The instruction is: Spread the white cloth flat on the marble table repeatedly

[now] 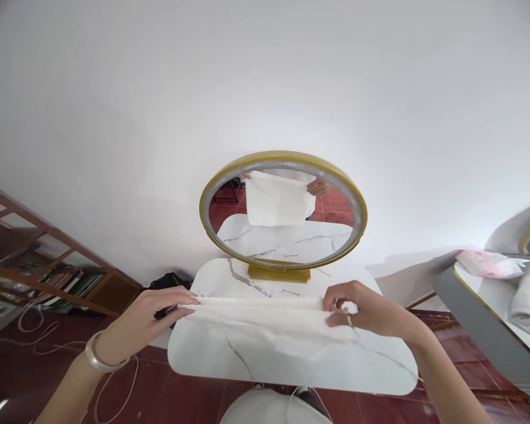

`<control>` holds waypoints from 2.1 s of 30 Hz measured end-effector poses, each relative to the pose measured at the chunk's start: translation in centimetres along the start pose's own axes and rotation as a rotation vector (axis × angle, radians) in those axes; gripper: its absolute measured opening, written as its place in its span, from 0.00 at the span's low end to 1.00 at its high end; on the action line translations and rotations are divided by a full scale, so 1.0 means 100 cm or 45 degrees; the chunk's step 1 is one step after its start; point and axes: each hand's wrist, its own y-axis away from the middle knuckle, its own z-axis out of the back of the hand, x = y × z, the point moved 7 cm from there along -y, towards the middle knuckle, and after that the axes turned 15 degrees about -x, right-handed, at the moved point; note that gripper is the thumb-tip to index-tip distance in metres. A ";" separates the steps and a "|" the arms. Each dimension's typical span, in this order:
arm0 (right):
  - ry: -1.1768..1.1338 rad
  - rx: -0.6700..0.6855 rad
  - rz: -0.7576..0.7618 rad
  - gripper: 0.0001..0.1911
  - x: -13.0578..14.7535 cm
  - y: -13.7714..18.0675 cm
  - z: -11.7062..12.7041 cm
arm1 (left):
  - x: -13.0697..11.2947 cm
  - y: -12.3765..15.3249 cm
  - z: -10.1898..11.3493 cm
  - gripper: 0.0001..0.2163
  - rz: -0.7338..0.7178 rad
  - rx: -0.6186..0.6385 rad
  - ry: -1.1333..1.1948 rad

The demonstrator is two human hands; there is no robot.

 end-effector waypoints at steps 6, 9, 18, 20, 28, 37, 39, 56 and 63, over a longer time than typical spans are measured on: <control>0.158 -0.161 0.038 0.16 -0.015 0.030 0.013 | -0.018 -0.018 -0.009 0.11 -0.094 -0.012 0.001; 0.115 -0.180 0.097 0.16 -0.012 0.035 0.012 | -0.029 -0.027 -0.006 0.12 -0.121 -0.042 -0.019; 0.090 -0.247 0.163 0.17 -0.024 0.039 -0.009 | -0.047 -0.043 0.002 0.10 -0.165 -0.035 -0.060; 0.028 -0.286 0.141 0.16 -0.026 0.040 -0.001 | -0.045 -0.047 0.003 0.10 -0.130 -0.045 -0.081; -0.233 -0.484 0.107 0.14 -0.028 0.050 0.049 | -0.032 -0.065 0.009 0.11 -0.114 -0.233 -0.182; -0.488 -1.614 0.271 0.18 -0.009 0.002 0.200 | -0.126 -0.226 0.069 0.15 -0.430 -0.681 -0.582; -0.548 -1.733 0.205 0.19 -0.025 -0.023 0.219 | -0.145 -0.274 0.053 0.17 -0.474 -0.510 -0.651; -0.483 -1.519 -0.125 0.28 -0.113 -0.069 0.075 | -0.164 -0.370 -0.103 0.15 -0.409 0.131 -0.881; -0.187 -1.807 -0.166 0.23 -0.108 -0.074 0.059 | -0.199 -0.294 -0.152 0.12 -0.879 0.086 -0.994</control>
